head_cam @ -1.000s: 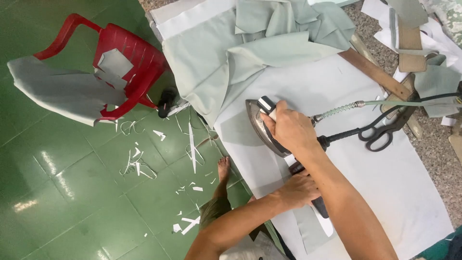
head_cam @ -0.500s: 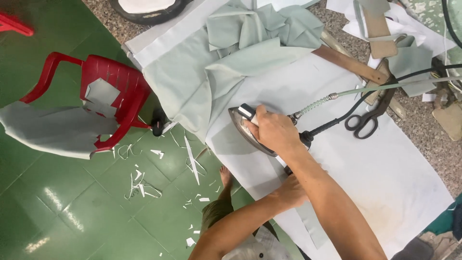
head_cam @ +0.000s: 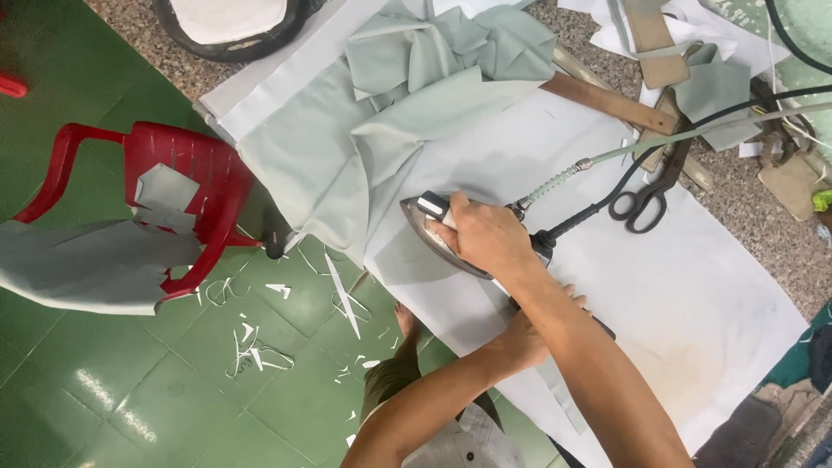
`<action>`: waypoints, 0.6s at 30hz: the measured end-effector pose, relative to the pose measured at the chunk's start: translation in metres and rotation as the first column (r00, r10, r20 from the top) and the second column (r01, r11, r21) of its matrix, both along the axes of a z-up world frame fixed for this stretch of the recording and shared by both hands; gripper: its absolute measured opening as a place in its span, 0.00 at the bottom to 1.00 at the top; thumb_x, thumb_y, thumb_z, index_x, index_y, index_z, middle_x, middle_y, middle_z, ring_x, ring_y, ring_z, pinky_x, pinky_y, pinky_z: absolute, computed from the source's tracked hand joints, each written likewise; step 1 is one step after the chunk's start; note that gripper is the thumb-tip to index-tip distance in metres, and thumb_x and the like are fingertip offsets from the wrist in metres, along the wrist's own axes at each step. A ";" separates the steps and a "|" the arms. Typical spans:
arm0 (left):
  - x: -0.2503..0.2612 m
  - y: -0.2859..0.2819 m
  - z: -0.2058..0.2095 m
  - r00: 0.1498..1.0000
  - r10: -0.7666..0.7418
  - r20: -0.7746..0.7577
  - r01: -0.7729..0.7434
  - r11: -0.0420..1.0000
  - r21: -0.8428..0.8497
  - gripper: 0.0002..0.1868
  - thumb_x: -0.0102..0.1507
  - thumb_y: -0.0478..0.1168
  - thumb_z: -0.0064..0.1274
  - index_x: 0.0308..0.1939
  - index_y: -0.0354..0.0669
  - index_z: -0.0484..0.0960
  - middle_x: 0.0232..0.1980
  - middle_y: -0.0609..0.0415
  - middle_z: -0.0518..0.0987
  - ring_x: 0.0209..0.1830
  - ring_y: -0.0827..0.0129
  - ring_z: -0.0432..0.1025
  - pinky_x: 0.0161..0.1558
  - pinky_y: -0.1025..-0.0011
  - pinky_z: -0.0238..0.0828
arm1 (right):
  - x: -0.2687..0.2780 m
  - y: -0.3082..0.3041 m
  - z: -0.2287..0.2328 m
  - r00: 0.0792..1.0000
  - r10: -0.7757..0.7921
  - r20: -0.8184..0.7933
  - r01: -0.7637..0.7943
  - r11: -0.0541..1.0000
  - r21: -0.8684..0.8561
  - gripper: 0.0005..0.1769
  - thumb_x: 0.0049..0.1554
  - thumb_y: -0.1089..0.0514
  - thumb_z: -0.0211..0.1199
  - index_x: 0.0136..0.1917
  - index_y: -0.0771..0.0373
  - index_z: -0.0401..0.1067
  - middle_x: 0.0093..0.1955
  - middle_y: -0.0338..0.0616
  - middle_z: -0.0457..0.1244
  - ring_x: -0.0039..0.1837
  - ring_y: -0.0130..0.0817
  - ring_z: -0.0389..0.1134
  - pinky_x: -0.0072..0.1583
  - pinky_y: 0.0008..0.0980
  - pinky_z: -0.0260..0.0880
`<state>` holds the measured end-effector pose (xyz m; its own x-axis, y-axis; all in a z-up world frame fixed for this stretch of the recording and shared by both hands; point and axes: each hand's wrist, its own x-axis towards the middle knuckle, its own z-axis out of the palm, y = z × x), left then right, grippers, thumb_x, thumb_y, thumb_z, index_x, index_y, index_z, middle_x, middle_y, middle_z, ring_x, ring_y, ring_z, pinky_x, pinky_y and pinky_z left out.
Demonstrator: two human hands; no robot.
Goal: The person irons a white fabric strip on a worktable using a steam iron and a black pressing block. They then use scissors to trim the edges of the strip and continue ironing the fabric.
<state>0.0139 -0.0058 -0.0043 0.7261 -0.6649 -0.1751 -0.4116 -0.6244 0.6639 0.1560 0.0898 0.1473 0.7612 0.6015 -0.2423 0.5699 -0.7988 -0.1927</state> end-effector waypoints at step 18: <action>0.002 -0.003 -0.003 0.993 -0.012 0.116 0.008 0.999 0.033 0.26 0.69 0.53 0.48 0.71 0.58 0.71 0.76 0.55 0.68 0.81 0.54 0.55 0.81 0.47 0.41 | 0.002 0.001 0.001 1.000 0.007 -0.027 -0.007 1.000 -0.002 0.26 0.66 0.35 0.46 0.48 0.60 0.63 0.32 0.48 0.68 0.38 0.47 0.76 0.44 0.44 0.77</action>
<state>0.0155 -0.0084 -0.0078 0.7363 -0.6675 -0.1112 -0.4911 -0.6401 0.5908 0.1581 0.0912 0.1485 0.7504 0.6062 -0.2635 0.5699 -0.7953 -0.2065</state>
